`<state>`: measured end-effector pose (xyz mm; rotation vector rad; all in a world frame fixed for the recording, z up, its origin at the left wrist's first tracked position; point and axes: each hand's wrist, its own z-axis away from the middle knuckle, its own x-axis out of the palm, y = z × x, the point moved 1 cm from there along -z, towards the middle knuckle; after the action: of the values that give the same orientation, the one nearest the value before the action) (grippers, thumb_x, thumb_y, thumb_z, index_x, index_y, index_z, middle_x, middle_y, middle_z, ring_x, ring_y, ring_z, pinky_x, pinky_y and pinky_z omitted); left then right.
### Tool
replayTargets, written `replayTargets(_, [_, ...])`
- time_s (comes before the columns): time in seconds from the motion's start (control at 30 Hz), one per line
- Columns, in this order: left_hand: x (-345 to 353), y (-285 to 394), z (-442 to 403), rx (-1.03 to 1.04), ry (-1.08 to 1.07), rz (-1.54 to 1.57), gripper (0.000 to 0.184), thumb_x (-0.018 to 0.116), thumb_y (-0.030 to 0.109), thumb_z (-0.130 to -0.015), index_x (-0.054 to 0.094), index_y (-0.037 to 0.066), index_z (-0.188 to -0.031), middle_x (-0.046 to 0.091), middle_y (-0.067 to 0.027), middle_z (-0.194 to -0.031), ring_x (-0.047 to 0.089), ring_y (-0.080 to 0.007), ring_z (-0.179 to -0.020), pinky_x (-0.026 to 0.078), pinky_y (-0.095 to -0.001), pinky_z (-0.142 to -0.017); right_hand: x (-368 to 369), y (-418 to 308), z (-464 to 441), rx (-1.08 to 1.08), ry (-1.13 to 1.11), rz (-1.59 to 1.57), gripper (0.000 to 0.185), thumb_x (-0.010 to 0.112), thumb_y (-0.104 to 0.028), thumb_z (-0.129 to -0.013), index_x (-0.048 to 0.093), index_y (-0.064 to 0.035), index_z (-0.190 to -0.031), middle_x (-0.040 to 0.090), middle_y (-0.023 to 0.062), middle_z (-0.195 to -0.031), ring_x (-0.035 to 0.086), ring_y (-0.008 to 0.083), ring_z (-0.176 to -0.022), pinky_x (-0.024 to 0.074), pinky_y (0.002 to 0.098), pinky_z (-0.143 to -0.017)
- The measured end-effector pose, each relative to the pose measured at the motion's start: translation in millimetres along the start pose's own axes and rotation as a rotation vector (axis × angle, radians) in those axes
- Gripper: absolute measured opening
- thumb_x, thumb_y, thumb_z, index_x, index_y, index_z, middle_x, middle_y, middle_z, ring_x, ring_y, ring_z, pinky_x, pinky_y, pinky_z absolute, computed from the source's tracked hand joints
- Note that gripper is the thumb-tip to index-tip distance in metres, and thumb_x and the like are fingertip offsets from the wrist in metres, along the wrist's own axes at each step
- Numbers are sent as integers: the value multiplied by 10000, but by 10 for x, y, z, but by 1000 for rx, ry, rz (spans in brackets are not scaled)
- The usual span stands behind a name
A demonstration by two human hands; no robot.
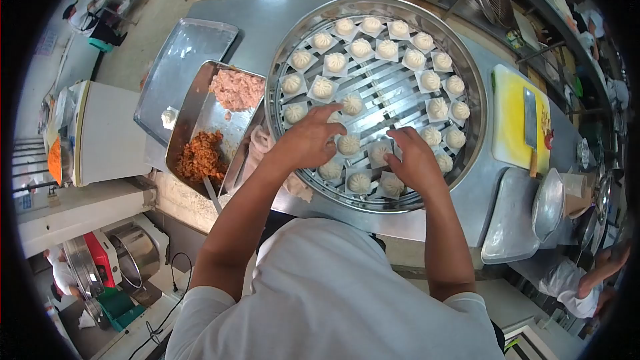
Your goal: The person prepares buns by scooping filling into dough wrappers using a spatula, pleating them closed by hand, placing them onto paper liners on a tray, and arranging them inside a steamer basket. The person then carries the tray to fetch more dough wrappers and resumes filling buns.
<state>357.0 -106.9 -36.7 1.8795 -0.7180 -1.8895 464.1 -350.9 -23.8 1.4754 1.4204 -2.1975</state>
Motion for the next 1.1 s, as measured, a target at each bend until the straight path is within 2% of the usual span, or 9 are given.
replayTargets(0.1, [198, 160, 4, 64, -115, 67, 354, 678, 62, -725, 718, 77, -1077, 451, -213, -1473, 455, -403, -1330, 404, -437, -1111, 93, 38, 126, 36, -101, 33, 520, 747, -112, -780, 589, -50, -1271, 596, 197, -1198, 620, 386, -1068, 518, 452, -909])
replayTargets(0.27, [485, 177, -25, -2, -257, 13, 358, 687, 75, -723, 728, 73, -1080, 443, -199, -1482, 456, -399, -1325, 412, -438, -1104, 441, 121, 102, 30, -151, 172, 468, 606, -68, -837, 572, -80, -1303, 586, 201, -1182, 624, 383, -1077, 534, 466, -890])
replayTargets(0.57, [521, 143, 5, -21, -264, 13, 366, 712, 88, -735, 718, 73, -1101, 426, -199, -1493, 423, -402, -1351, 398, -453, -1117, 354, 90, 85, 77, -224, 63, 530, 699, -110, -814, 566, -78, -1326, 597, 223, -1120, 617, 406, -1073, 516, 467, -908])
replayTargets(0.63, [459, 196, 25, -8, -198, 12, 376, 708, 81, -736, 710, 73, -1112, 428, -198, -1490, 413, -406, -1361, 389, -457, -1126, 168, 180, 145, 18, -164, 6, 548, 738, -129, -807, 566, -62, -1322, 602, 223, -1148, 613, 405, -1086, 513, 466, -907])
replayTargets(0.7, [402, 251, 48, 22, -136, 27, 377, 702, 74, -734, 709, 71, -1112, 429, -198, -1488, 409, -408, -1365, 384, -457, -1131, -106, 286, 235, 137, 107, -133, 533, 737, -132, -817, 567, -46, -1315, 610, 218, -1170, 616, 406, -1082, 513, 462, -901])
replayTargets(0.77, [393, 331, 36, 61, -82, 36, 379, 696, 68, -733, 707, 70, -1112, 430, -198, -1486, 405, -410, -1369, 380, -458, -1135, -207, 425, 267, 142, 171, -48, 522, 736, -133, -821, 573, -40, -1308, 615, 217, -1170, 623, 410, -1065, 515, 458, -895])
replayTargets(0.87, [478, 498, -46, 138, -60, 118, 385, 677, 53, -728, 708, 68, -1111, 431, -205, -1481, 408, -410, -1365, 380, -460, -1134, -168, 497, 254, 113, 80, 84, 496, 710, -118, -821, 588, -45, -1296, 615, 226, -1156, 630, 410, -1044, 515, 470, -892])
replayTargets(0.93, [580, 601, -121, 145, -172, 171, 385, 663, 40, -722, 714, 67, -1103, 428, -213, -1480, 409, -412, -1361, 390, -461, -1128, -21, 554, 183, 89, 28, 126, 489, 693, -106, -816, 592, -51, -1291, 612, 229, -1151, 629, 412, -1039, 515, 473, -891])
replayTargets(1.1, [755, 573, -223, 167, -233, 84, 385, 662, 38, -716, 720, 65, -1096, 424, -216, -1485, 427, -401, -1350, 407, -455, -1117, 65, 607, 117, 133, -98, 147, 454, 653, -92, -813, 608, -81, -1265, 601, 229, -1135, 623, 420, -1036, 515, 479, -892])
